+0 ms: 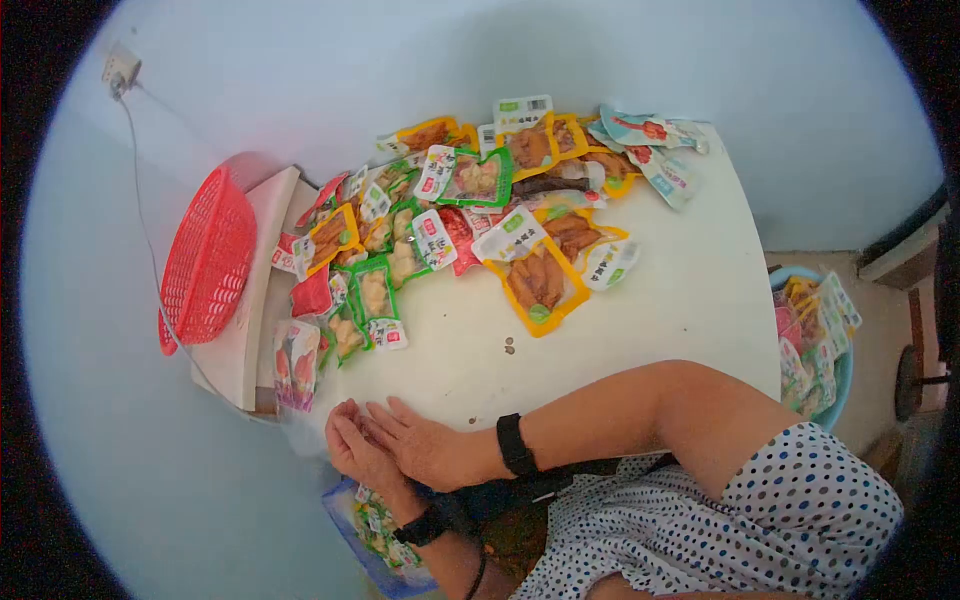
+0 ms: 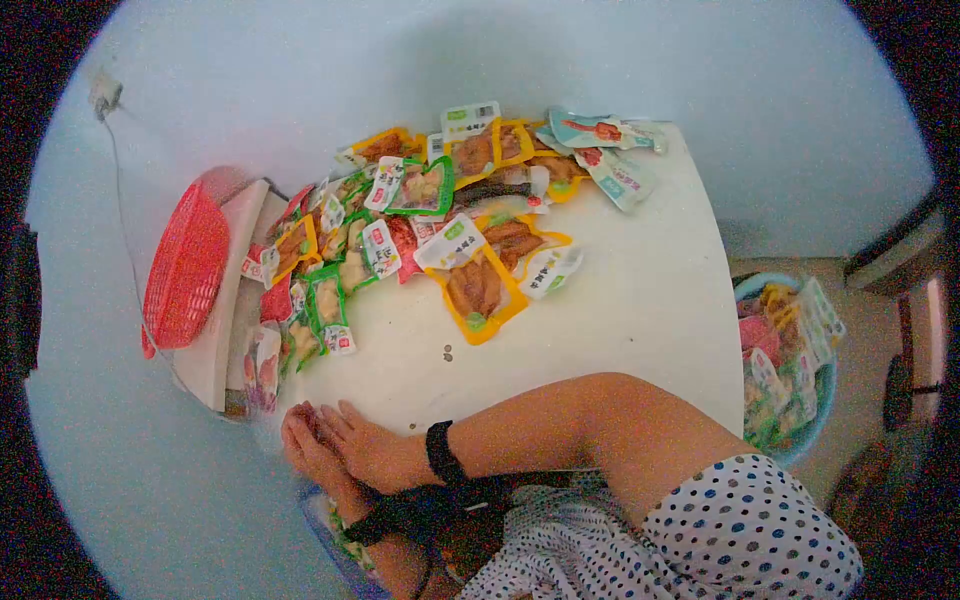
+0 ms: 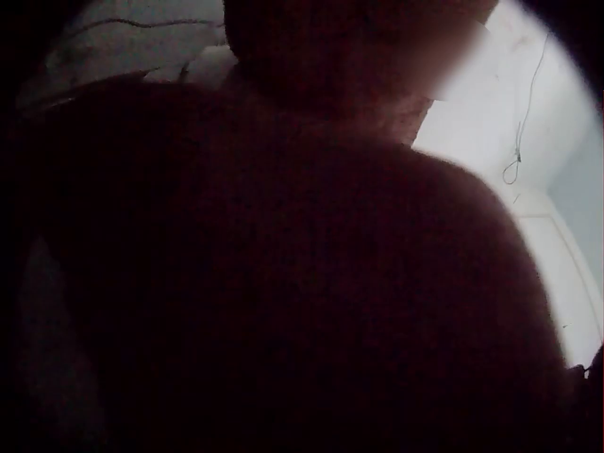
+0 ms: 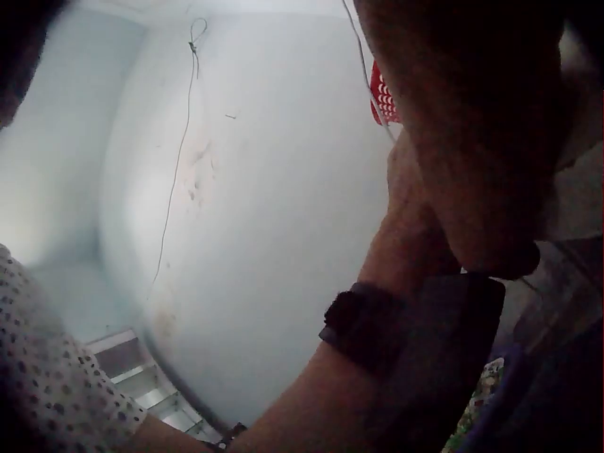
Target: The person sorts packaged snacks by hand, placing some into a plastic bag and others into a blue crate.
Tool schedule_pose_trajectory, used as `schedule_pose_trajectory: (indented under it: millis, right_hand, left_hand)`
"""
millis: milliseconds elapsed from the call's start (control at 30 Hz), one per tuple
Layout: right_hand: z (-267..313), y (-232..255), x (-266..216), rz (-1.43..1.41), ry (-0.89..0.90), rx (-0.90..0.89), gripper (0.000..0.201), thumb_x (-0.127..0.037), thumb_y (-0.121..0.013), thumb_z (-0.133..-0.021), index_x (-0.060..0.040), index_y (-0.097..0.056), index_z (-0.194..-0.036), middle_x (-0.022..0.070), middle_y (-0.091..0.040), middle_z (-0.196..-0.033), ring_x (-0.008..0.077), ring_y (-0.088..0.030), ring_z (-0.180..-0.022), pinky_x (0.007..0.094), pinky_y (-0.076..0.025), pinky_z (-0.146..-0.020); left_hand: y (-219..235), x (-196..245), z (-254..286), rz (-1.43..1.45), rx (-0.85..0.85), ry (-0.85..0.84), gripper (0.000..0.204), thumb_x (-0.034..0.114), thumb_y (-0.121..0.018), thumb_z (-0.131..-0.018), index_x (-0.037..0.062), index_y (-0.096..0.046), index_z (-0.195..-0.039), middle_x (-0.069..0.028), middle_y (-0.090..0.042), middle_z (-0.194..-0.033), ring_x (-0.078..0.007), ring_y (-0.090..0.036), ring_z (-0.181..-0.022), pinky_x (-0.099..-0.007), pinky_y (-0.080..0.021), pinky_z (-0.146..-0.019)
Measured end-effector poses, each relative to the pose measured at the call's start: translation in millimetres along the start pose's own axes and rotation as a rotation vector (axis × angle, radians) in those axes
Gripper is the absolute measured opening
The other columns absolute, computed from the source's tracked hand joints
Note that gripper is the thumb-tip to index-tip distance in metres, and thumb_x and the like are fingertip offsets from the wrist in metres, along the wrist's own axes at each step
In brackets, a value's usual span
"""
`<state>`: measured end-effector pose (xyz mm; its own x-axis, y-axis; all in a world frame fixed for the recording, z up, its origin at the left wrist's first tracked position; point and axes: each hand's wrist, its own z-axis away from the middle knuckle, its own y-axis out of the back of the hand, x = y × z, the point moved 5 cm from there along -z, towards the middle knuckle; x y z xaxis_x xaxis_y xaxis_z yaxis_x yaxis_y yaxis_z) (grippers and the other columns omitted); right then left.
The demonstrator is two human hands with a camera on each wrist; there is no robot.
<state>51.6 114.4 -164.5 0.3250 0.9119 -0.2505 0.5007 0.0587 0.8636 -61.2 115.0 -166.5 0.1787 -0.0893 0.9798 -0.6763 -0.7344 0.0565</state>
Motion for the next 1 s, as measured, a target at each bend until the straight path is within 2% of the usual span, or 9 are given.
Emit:
schedule_pose_trajectory:
  millis: [100,467,567,733,800,900,967,1000]
  right_hand:
    - [2,1,0,0.005,-0.017,0.049,0.061,-0.032,-0.059,-0.074,0.0096,-0.058,-0.118,0.0292,-0.044,-0.136,0.0436,-0.032,-0.133,0.0561,-0.024,-0.107]
    - [7,3,-3,0.08,0.012,0.031,0.059,-0.031,-0.056,-0.077,0.0082,-0.056,-0.122,0.0279,-0.046,-0.135,0.0414,-0.037,-0.13,0.0552,-0.026,-0.106]
    - [8,-2,-3,0.058,0.003,0.101,0.059,-0.031,-0.055,-0.078,0.0089,-0.055,-0.122,0.0275,-0.045,-0.136,0.0414,-0.038,-0.13,0.0553,-0.026,-0.106]
    - [6,-3,-2,0.034,-0.003,0.035,0.059,-0.029,-0.055,-0.078,0.0089,-0.052,-0.124,0.0279,-0.045,-0.136,0.0411,-0.037,-0.131,0.0553,-0.025,-0.107]
    - [5,-3,0,0.016,0.012,0.033,0.059,-0.027,-0.056,-0.078,0.0085,-0.052,-0.125,0.0278,-0.044,-0.136,0.0412,-0.036,-0.131,0.0554,-0.024,-0.108]
    - [6,-19,2,0.0,0.02,0.071,0.058,-0.025,-0.058,-0.077,0.0077,-0.051,-0.124,0.0271,-0.044,-0.136,0.0416,-0.035,-0.132,0.0561,-0.023,-0.109]
    - [-2,-42,1,-0.033,0.021,0.104,0.057,-0.023,-0.059,-0.076,0.0069,-0.051,-0.123,0.0264,-0.044,-0.136,0.042,-0.034,-0.133,0.0571,-0.022,-0.109]
    - [-8,-41,-3,-0.06,0.021,0.034,0.057,-0.021,-0.06,-0.074,0.0069,-0.051,-0.123,0.0265,-0.043,-0.136,0.0427,-0.033,-0.133,0.0576,-0.022,-0.109]
  left_hand:
    - [4,-1,-3,-0.123,-0.081,-0.038,0.029,0.024,-0.047,-0.101,-0.0026,-0.06,-0.103,-0.0089,-0.063,-0.101,-0.0168,-0.057,-0.094,-0.0295,-0.046,-0.082]
    - [8,-8,-2,-0.081,-0.073,-0.04,0.03,0.022,-0.046,-0.101,-0.0043,-0.059,-0.103,-0.0106,-0.063,-0.101,-0.0178,-0.058,-0.093,-0.0313,-0.048,-0.084]
    - [7,-6,1,-0.092,-0.065,-0.045,0.029,0.022,-0.047,-0.101,-0.0044,-0.059,-0.103,-0.0107,-0.063,-0.101,-0.0177,-0.058,-0.093,-0.0311,-0.048,-0.084]
    - [12,-5,0,-0.164,-0.118,-0.075,0.027,0.02,-0.048,-0.1,-0.0042,-0.06,-0.101,-0.0093,-0.064,-0.1,-0.0169,-0.058,-0.092,-0.03,-0.048,-0.082]
    - [20,-4,4,-0.076,-0.152,-0.077,0.026,0.02,-0.048,-0.1,-0.0037,-0.061,-0.101,-0.0088,-0.064,-0.099,-0.0163,-0.058,-0.09,-0.0296,-0.049,-0.081]
    - [52,-10,20,-0.175,-0.02,-0.151,0.025,0.018,-0.048,-0.1,-0.0035,-0.063,-0.1,-0.0081,-0.065,-0.097,-0.0157,-0.058,-0.088,-0.0296,-0.048,-0.081]
    - [87,-20,24,-0.357,0.016,-0.254,0.025,0.017,-0.049,-0.099,-0.0024,-0.064,-0.101,-0.0093,-0.066,-0.098,-0.0174,-0.059,-0.09,-0.031,-0.048,-0.082]
    - [109,-22,27,-0.493,0.037,-0.28,0.024,0.017,-0.049,-0.098,-0.0018,-0.065,-0.101,-0.0099,-0.066,-0.098,-0.0183,-0.06,-0.091,-0.0317,-0.049,-0.082]
